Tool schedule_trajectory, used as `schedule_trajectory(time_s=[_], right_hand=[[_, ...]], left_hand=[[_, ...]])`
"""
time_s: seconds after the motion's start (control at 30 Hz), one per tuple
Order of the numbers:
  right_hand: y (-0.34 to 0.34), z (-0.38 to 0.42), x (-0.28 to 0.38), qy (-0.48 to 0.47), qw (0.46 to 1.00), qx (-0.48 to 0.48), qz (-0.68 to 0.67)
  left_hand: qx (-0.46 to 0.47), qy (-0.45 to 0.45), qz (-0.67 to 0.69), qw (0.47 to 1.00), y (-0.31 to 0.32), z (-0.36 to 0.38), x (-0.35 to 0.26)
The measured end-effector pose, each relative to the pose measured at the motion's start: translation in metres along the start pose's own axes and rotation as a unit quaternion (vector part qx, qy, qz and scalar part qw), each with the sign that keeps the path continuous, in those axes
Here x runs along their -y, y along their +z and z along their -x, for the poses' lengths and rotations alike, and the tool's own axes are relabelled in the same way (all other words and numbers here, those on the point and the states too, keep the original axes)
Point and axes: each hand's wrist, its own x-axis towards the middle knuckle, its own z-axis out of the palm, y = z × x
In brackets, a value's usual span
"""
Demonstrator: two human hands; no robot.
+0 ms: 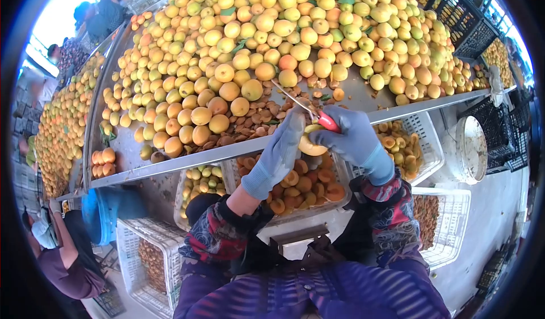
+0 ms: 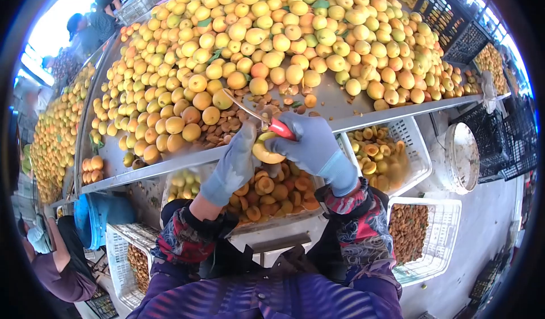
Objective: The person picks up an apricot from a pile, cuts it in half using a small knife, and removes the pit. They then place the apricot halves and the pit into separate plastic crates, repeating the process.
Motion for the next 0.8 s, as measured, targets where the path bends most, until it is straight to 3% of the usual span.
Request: schedule_trajectory(time_s=[0.03,0.07,0.13,0.17,0.2,0.23,0.3,0.33,0.37,0.4,0.43,0.47,0.53,0.57,0.6,0.7,0.77,0.8], right_hand=[[-0.01,0.006,-0.005,-0.03,0.997,-0.03,0.066],[-0.023,0.015,-0.019,0.014,0.993,-0.075,0.09],[-0.052,0.033,-0.031,0.073,0.977,-0.19,0.06],[-0.07,0.045,-0.038,0.136,0.967,-0.209,0.053],[-0.085,0.057,-0.035,0.147,0.947,-0.229,0.169],[-0.093,0.067,-0.053,0.166,0.933,-0.259,0.186],[-0.101,0.08,-0.073,0.163,0.923,-0.292,0.193],[-0.102,0.08,-0.07,0.158,0.911,-0.323,0.205],[-0.099,0.078,-0.063,0.135,0.918,-0.353,0.116],[-0.093,0.073,-0.06,0.137,0.918,-0.355,0.113],[-0.088,0.069,-0.058,0.153,0.92,-0.359,0.021],[-0.084,0.066,-0.057,0.167,0.915,-0.361,-0.07],[-0.074,0.057,-0.055,0.167,0.921,-0.35,-0.027],[-0.069,0.051,-0.051,0.138,0.924,-0.345,-0.088],[-0.065,0.047,-0.048,0.108,0.923,-0.337,-0.149],[-0.062,0.043,-0.027,0.142,0.913,-0.286,-0.253],[-0.053,0.036,-0.025,0.125,0.908,-0.251,-0.312],[-0.047,0.033,-0.021,0.123,0.908,-0.25,-0.313]], left_hand=[[0.032,-0.031,0.082,0.996,0.018,0.001,-0.034],[0.035,-0.033,0.079,0.996,0.018,-0.004,-0.045],[-0.004,-0.04,-0.027,0.999,0.002,-0.014,-0.063],[-0.042,0.015,-0.143,0.989,-0.006,-0.027,-0.065],[-0.079,0.072,-0.256,0.961,-0.014,-0.041,-0.066],[-0.077,0.071,-0.261,0.96,-0.019,-0.054,-0.071],[-0.076,0.144,-0.555,0.816,-0.025,-0.076,-0.076],[-0.073,0.145,-0.558,0.814,-0.028,-0.088,-0.07],[-0.049,0.16,-0.618,0.768,-0.034,-0.099,-0.057],[-0.023,0.174,-0.674,0.718,-0.036,-0.106,-0.05],[0.014,0.085,-0.675,0.733,-0.029,-0.109,-0.051],[0.018,0.085,-0.677,0.731,-0.025,-0.113,-0.047],[-0.033,0.045,-0.768,0.637,-0.022,-0.122,-0.039],[-0.04,0.058,-0.733,0.677,-0.025,-0.126,-0.039],[-0.039,0.058,-0.733,0.677,-0.032,-0.128,-0.037],[-0.044,0.089,-0.699,0.708,-0.045,-0.128,-0.032],[-0.017,0.119,-0.54,0.833,-0.047,-0.119,-0.033],[-0.019,0.12,-0.541,0.833,-0.042,-0.11,-0.04]])
